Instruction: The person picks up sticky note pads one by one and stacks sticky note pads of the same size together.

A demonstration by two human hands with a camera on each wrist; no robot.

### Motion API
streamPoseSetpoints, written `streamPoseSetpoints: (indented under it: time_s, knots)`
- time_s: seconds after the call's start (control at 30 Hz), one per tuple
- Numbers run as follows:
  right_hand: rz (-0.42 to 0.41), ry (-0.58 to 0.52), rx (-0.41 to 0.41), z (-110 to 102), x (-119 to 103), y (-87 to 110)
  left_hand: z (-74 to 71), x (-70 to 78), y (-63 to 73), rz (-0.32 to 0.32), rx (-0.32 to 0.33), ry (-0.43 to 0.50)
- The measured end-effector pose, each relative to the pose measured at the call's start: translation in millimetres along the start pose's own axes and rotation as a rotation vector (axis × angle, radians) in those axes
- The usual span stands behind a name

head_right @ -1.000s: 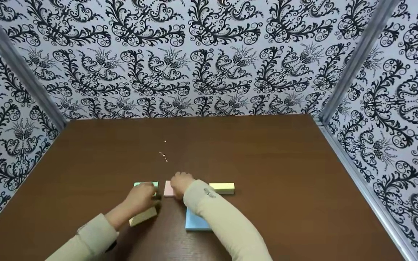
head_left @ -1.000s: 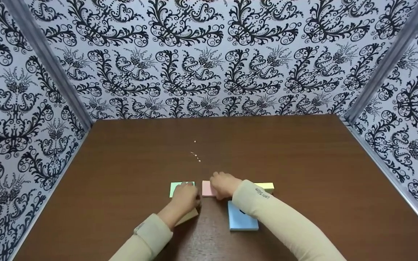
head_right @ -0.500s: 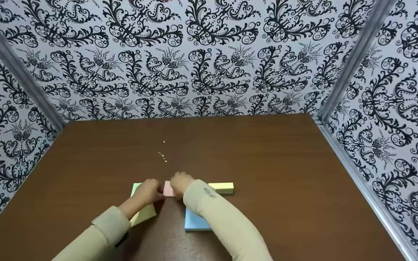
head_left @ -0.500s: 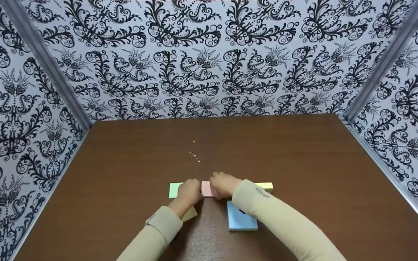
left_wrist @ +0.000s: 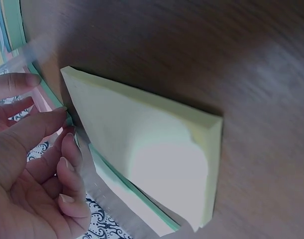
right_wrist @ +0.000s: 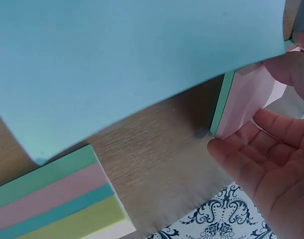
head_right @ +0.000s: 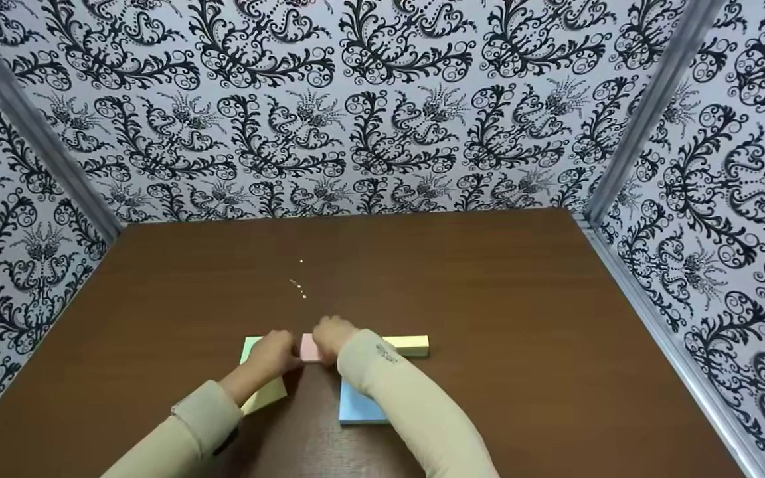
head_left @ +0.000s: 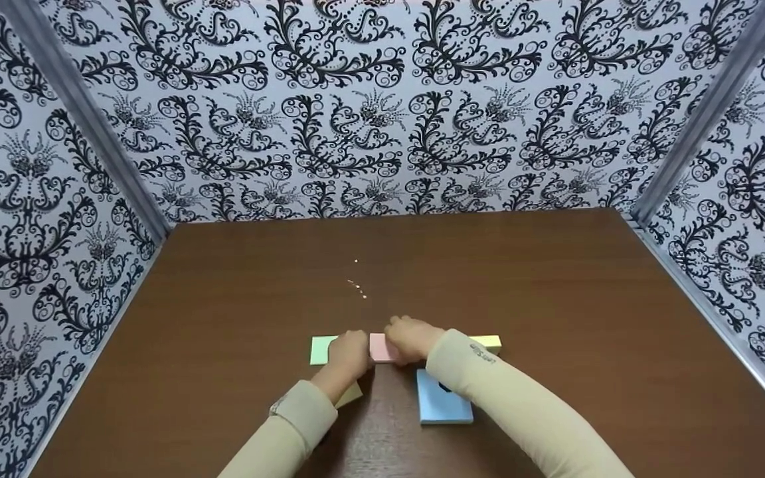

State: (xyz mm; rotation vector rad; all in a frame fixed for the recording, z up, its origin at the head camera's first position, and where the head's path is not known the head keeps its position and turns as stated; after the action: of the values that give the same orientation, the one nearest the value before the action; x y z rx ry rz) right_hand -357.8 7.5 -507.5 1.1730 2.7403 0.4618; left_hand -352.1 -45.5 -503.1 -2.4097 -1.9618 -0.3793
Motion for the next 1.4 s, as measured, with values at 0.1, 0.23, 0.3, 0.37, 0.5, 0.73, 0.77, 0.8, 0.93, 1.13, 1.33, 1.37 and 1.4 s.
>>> streamPoseSetpoints:
  time_s: [0.1, 0.23, 0.3, 0.37, 0.5, 0.73, 0.77, 0.8, 0.93, 1.13, 1.33, 1.37, 1.4]
  knots:
    - [-0.016, 0.000, 0.013, 0, -1, -0.6, 1.0, 2.0, -0.5, -0.016, -0.010, -0.050]
    - [-0.022, -0.003, 0.008, 2, 0, -1.3, 3.0, 3.1, -1.2, -0.028, -0.004, -0.077]
    - [-0.017, -0.005, -0.003, 3, 0, -1.4, 3.9, 2.3, -1.2, -0.026, -0.006, -0.072]
    - [-0.016, -0.011, -0.006, 3, 0, -0.9, 3.2, 1.3, 0.0, -0.008, -0.006, -0.054]
    - [-0.030, -0.002, 0.015, 1, -2, 1.6, -3.5, -6.5, 7.1, 0.023, -0.018, 0.000]
    - [-0.037, 0.010, 0.028, 0, -2, 3.4, -8.1, -36.3, 37.4, -0.025, -0.172, -0.016]
    - [-0.031, 0.010, 0.024, 0, -1, 3.0, -6.8, -40.1, 43.6, -0.024, -0.192, -0.032]
    - [-0.026, 0.009, 0.019, 0, -1, 3.0, -5.3, -43.4, 49.8, -0.020, -0.207, -0.047]
    - [0.002, -0.001, -0.003, 3, 2, 2.2, 3.4, -53.5, 67.2, 0.001, -0.227, -0.078]
    - [0.013, -0.022, -0.017, 4, 4, 2.7, 8.9, -52.8, 76.6, 0.059, -0.166, -0.074]
    - [0.004, -0.034, -0.003, 3, 3, 2.9, 8.7, -46.4, 75.4, 0.131, -0.135, -0.098]
    - [0.005, -0.037, -0.004, 4, 3, 2.9, 9.1, -44.9, 74.8, 0.148, -0.136, -0.119]
    - [0.005, -0.039, -0.004, 4, 3, 2.8, 9.7, -43.6, 74.1, 0.165, -0.138, -0.140]
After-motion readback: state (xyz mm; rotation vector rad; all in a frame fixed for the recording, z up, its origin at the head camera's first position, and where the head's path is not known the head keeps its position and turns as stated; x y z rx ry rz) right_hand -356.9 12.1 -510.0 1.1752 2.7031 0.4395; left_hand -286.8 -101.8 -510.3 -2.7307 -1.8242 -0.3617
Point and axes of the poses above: each hand's wrist, its own y-axis away from the middle knuckle, its own z-axis out of the palm, x = y × z, the point moved 10 cm from there along -y, towards the middle knuckle, and after that the axes turned 12 degrees about -x, right-handed, at the moved point
